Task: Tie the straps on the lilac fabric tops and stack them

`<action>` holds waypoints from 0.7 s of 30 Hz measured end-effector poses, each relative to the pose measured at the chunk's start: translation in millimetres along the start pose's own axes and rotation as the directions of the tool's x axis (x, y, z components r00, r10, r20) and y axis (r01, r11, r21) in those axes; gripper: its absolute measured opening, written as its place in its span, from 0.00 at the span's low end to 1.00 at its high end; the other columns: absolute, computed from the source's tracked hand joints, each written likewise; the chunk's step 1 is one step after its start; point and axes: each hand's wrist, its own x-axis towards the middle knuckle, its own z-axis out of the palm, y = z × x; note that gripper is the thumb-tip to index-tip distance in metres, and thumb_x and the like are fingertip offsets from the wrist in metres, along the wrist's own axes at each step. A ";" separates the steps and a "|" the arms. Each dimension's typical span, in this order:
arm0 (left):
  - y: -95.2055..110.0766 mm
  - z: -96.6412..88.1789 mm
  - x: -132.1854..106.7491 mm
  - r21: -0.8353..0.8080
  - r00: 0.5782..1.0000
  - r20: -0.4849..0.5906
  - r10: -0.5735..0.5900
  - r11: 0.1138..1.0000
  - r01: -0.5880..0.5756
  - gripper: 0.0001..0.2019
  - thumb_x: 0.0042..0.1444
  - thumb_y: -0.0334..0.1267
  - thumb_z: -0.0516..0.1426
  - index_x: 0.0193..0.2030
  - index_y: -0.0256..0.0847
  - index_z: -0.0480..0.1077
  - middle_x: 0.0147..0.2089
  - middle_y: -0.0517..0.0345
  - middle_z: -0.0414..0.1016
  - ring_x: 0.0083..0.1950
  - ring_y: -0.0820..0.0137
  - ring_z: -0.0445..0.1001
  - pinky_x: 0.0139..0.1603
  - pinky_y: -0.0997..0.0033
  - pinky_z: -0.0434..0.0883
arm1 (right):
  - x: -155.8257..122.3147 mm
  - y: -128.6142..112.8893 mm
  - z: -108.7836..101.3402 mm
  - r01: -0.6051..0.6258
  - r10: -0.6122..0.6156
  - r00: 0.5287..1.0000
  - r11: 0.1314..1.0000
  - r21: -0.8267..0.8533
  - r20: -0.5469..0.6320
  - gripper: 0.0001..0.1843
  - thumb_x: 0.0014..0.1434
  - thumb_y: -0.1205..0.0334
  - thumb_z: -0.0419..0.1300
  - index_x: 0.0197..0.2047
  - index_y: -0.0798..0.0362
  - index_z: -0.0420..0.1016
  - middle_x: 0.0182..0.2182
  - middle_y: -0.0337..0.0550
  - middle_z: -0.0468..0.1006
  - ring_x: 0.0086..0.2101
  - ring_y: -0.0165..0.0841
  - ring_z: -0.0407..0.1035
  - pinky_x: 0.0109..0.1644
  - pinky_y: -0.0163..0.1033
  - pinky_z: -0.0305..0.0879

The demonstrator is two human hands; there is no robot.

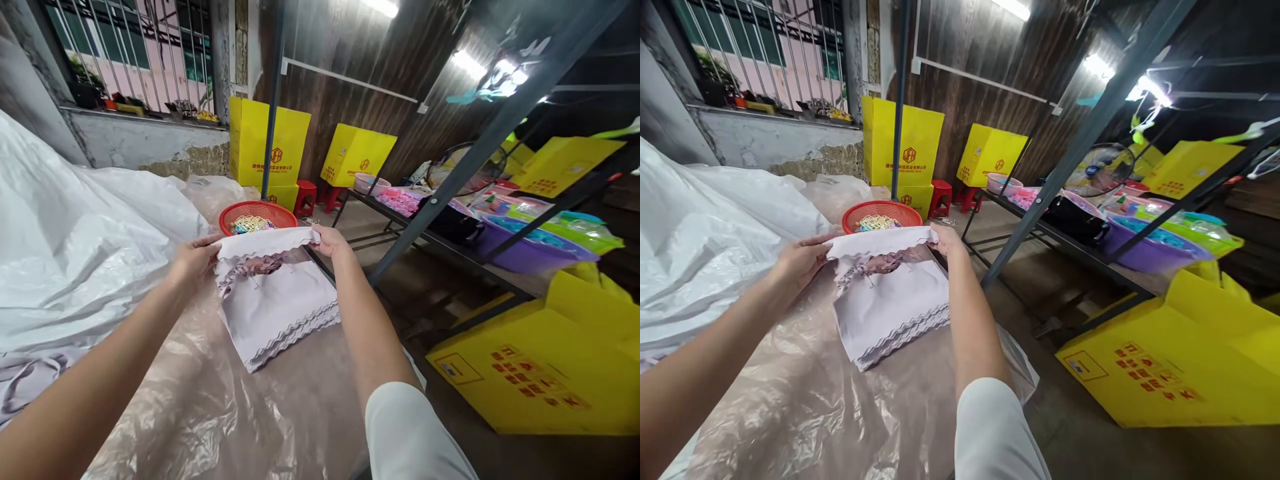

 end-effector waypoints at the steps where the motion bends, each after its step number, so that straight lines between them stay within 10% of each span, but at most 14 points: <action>1: -0.5 -2.0 -5.2 -0.013 0.999 0.022 0.031 0.999 -0.031 0.14 0.43 0.21 0.63 0.40 0.30 0.77 0.27 0.55 0.77 0.25 0.75 0.74 0.26 0.80 0.74 | -3.3 0.6 -5.8 0.007 -0.007 1.000 1.000 -0.020 -0.002 0.09 0.63 0.58 0.63 0.35 0.54 0.72 0.24 0.37 0.77 0.27 0.29 0.72 0.35 0.35 0.72; 11: -101.1 -46.4 -94.8 0.159 0.990 0.115 -0.080 0.985 0.061 0.36 0.26 0.45 0.73 0.46 0.33 0.77 0.23 0.62 0.75 0.25 0.74 0.70 0.30 0.72 0.71 | -72.5 72.8 -73.3 0.016 -0.038 0.998 0.939 -0.344 -0.058 0.18 0.47 0.54 0.72 0.23 0.53 0.68 0.19 0.35 0.72 0.22 0.27 0.65 0.27 0.32 0.62; 21: -127.4 -57.8 -104.5 0.461 0.982 0.165 0.088 0.874 -0.156 0.33 0.41 0.54 0.65 0.51 0.34 0.71 0.21 0.65 0.68 0.23 0.69 0.70 0.29 0.68 0.70 | -79.0 109.8 -80.6 0.168 -0.274 0.958 0.774 -0.611 -0.084 0.17 0.48 0.49 0.67 0.24 0.52 0.67 0.18 0.32 0.67 0.22 0.28 0.61 0.27 0.33 0.58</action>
